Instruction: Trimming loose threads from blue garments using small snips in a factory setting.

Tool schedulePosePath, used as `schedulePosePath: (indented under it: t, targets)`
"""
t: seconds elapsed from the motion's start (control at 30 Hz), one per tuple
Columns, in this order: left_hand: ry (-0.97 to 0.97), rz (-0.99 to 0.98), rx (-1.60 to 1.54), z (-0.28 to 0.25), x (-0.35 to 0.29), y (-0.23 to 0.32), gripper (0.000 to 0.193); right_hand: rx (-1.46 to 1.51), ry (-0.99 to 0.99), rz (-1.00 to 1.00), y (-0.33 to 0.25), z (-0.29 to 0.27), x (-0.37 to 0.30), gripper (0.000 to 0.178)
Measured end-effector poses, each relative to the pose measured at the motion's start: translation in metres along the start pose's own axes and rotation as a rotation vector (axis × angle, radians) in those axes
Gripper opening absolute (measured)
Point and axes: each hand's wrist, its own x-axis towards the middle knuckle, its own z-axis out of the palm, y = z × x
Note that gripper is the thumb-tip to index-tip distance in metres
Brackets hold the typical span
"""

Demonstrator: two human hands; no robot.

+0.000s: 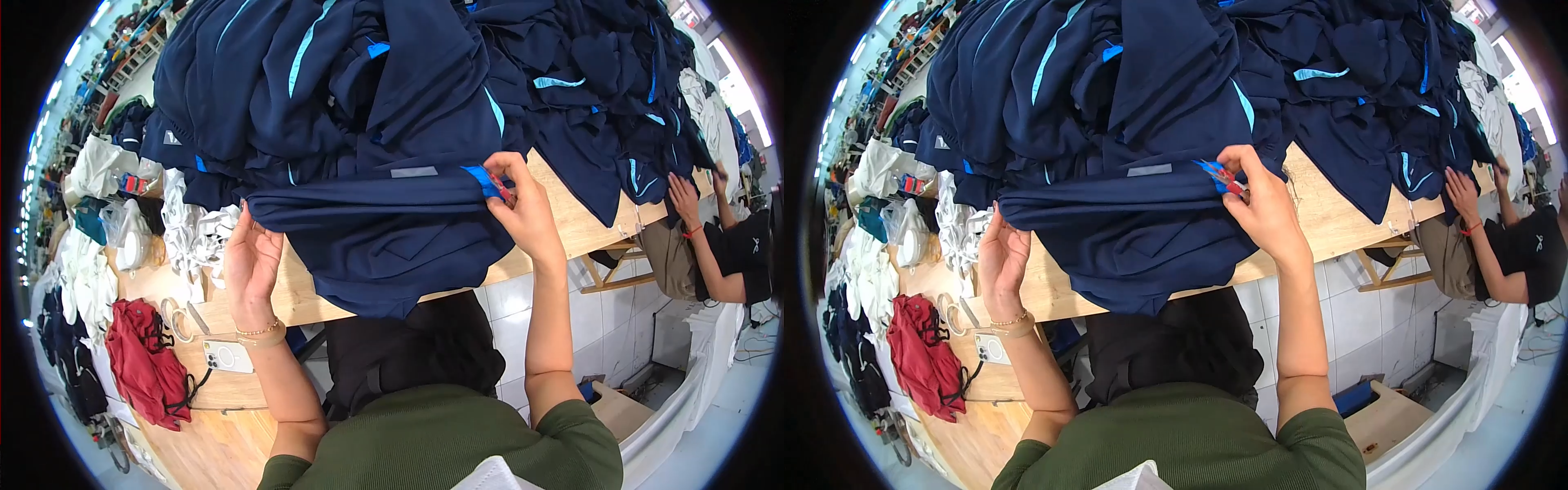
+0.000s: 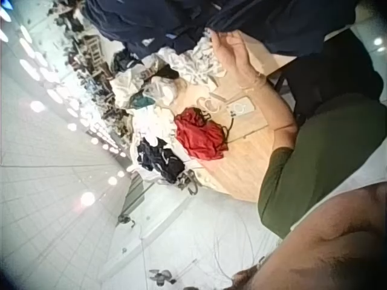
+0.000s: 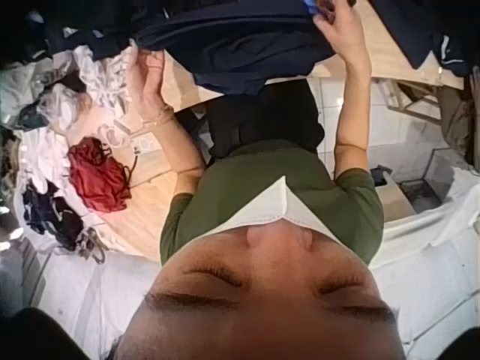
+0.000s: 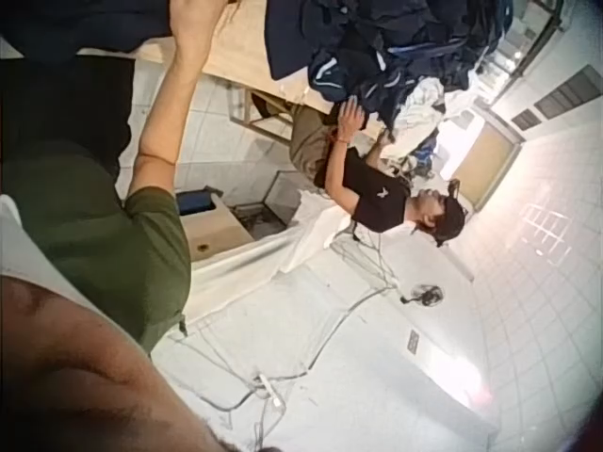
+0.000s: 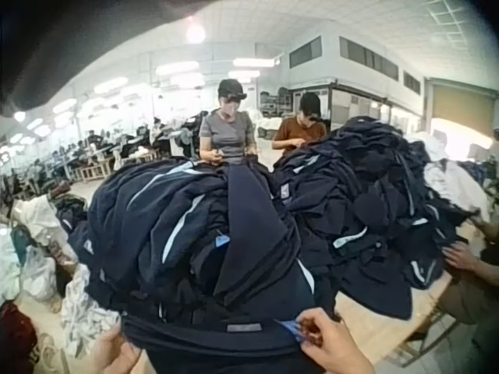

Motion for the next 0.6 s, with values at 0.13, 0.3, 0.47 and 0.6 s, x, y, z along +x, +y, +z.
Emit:
schedulePosePath:
  t: [0.13,0.3,0.47,0.6]
  targets:
    - [-0.052,-0.153,-0.159,-0.011,0.007,0.007,0.025,0.673,-0.001,0.311,0.017,-0.006,-0.002,0.012]
    - [0.009,-0.084,-0.115,-0.03,0.019,-0.003,0.025,1.343,-0.038,0.43,0.017,-0.001,-0.004,0.013]
    - [-0.035,-0.051,-0.095,-0.04,0.02,-0.009,0.024,1.327,-0.053,0.417,0.008,-0.001,-0.007,0.012]
    - [-0.024,0.148,0.107,-0.029,0.013,-0.01,0.021,1.064,-0.029,0.361,-0.004,0.0,-0.003,0.009]
